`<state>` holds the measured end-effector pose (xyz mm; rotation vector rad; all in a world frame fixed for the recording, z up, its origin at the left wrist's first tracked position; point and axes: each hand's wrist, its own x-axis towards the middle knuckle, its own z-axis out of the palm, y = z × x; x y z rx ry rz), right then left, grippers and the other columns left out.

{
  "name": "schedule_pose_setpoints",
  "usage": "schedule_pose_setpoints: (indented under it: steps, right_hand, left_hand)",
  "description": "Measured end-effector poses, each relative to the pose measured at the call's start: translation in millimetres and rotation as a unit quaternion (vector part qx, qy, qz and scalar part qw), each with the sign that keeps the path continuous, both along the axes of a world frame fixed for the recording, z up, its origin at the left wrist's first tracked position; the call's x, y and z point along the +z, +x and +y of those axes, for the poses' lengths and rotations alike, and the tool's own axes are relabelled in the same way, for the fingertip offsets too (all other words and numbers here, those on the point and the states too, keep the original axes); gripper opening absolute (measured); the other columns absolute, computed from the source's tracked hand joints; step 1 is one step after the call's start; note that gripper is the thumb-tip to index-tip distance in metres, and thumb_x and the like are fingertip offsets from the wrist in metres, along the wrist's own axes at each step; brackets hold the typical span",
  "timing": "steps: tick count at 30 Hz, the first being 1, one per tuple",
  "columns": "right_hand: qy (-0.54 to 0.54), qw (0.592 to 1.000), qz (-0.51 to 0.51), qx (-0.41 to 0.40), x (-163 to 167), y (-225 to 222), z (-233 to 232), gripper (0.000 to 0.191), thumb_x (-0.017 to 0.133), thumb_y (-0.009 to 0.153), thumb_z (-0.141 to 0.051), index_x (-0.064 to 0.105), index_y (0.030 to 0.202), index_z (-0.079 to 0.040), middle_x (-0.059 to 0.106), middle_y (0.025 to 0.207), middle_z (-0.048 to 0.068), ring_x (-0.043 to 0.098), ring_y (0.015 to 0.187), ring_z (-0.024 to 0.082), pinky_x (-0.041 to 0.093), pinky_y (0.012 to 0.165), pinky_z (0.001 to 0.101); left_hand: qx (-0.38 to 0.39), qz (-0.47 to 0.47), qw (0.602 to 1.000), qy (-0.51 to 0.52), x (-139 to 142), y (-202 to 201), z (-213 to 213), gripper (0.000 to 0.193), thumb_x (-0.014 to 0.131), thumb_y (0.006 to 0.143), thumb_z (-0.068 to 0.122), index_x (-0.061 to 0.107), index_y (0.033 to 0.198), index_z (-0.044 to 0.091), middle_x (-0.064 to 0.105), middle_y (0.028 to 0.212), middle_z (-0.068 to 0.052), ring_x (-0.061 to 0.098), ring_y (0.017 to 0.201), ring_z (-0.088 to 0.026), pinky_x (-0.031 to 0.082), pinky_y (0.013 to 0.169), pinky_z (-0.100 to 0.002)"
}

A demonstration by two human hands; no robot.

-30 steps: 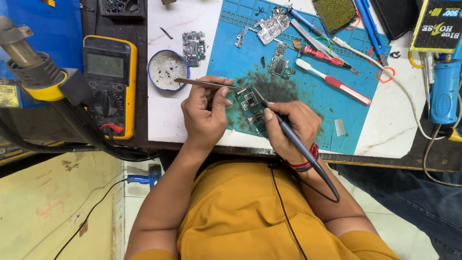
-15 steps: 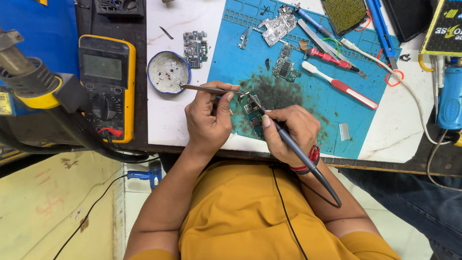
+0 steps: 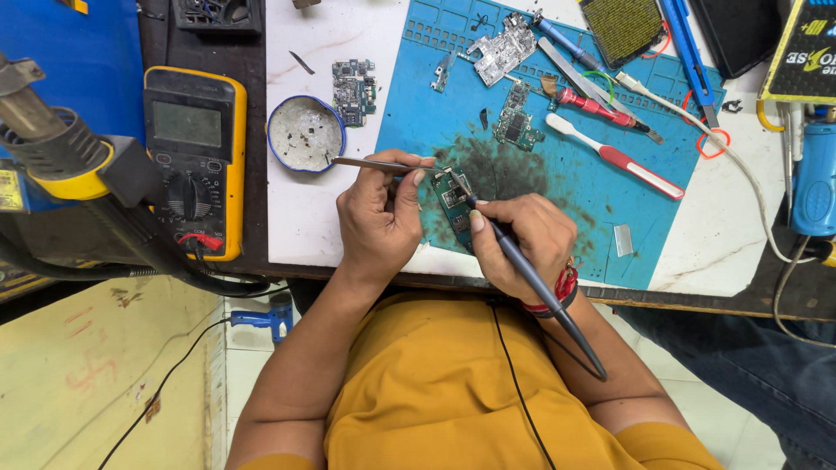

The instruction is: The person solders components on a green circuit board at a repair workbench, holding the board with tweezers while applying a soldering iron. They then use a hot air gun to heat the board, dip the iron in flux, and continue soldering and repositioning the board.

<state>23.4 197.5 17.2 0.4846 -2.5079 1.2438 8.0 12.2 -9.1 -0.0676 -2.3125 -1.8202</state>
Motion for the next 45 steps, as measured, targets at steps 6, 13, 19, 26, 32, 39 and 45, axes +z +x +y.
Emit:
schedule_pose_setpoints:
  steps: [6,13,19,26,32,39,45]
  right_hand:
    - [0.006,1.000,0.006,0.005,0.4,0.9,0.1,0.011,0.078,0.087,0.001,0.069,0.094,0.000,0.070,0.080,0.013,0.065,0.065,0.025,0.049,0.061,0.0344]
    - [0.008,1.000,0.016,0.003,-1.8,1.3,-0.9,0.012,0.078,0.087,0.001,0.069,0.094,0.000,0.070,0.080,0.013,0.065,0.065,0.026,0.049,0.062,0.0350]
    - [0.010,1.000,0.023,0.000,0.3,1.5,-1.9,0.012,0.078,0.086,0.001,0.069,0.094,0.001,0.070,0.081,0.013,0.066,0.065,0.026,0.050,0.062,0.0347]
    - [0.018,1.000,0.020,-0.003,1.5,0.9,-4.2,0.010,0.078,0.085,0.003,0.070,0.091,0.001,0.070,0.080,0.014,0.066,0.066,0.026,0.050,0.061,0.0347]
    - [0.023,0.999,0.026,0.005,2.7,-0.7,-5.5,0.011,0.078,0.084,0.004,0.070,0.090,0.002,0.070,0.079,0.014,0.067,0.066,0.027,0.051,0.062,0.0355]
    - [0.026,0.999,0.028,0.006,1.7,0.5,-5.3,0.011,0.078,0.084,0.004,0.069,0.089,0.001,0.070,0.080,0.014,0.067,0.067,0.028,0.051,0.063,0.0359]
    - [0.019,0.999,0.035,0.001,0.7,2.8,-5.4,0.011,0.078,0.083,0.003,0.070,0.090,0.001,0.069,0.078,0.014,0.065,0.063,0.027,0.049,0.060,0.0352]
  left_hand:
    - [0.001,0.002,1.000,0.010,-0.3,0.1,0.4,0.011,0.063,0.106,0.001,0.060,0.117,0.002,0.079,0.105,-0.007,0.056,0.064,-0.002,0.046,0.057,-0.020]
    - [0.002,-0.003,1.000,0.008,-1.5,1.2,0.0,0.010,0.063,0.106,0.001,0.060,0.116,0.002,0.079,0.104,-0.007,0.055,0.063,-0.001,0.045,0.056,-0.020]
    - [0.002,-0.005,1.000,0.014,-2.1,0.5,-0.1,0.011,0.063,0.106,0.002,0.060,0.117,0.002,0.079,0.103,-0.007,0.055,0.063,-0.001,0.044,0.056,-0.020]
    - [-0.001,-0.009,1.000,0.011,-2.2,0.6,-0.7,0.010,0.063,0.106,0.002,0.060,0.116,0.002,0.079,0.103,-0.008,0.053,0.061,0.000,0.043,0.054,-0.020]
    - [-0.001,-0.005,1.000,0.011,-0.8,-0.3,-1.4,0.011,0.063,0.106,0.002,0.060,0.116,0.003,0.079,0.103,-0.008,0.055,0.062,0.000,0.043,0.054,-0.019]
    - [-0.011,-0.002,0.999,0.048,-1.4,1.0,-0.3,0.011,0.061,0.108,0.000,0.059,0.119,0.002,0.078,0.106,-0.008,0.057,0.067,-0.001,0.045,0.058,-0.020]
    - [0.002,-0.002,1.000,0.008,-1.0,1.4,0.6,0.011,0.063,0.106,0.000,0.061,0.116,0.002,0.079,0.104,-0.008,0.057,0.064,-0.001,0.046,0.057,-0.020]
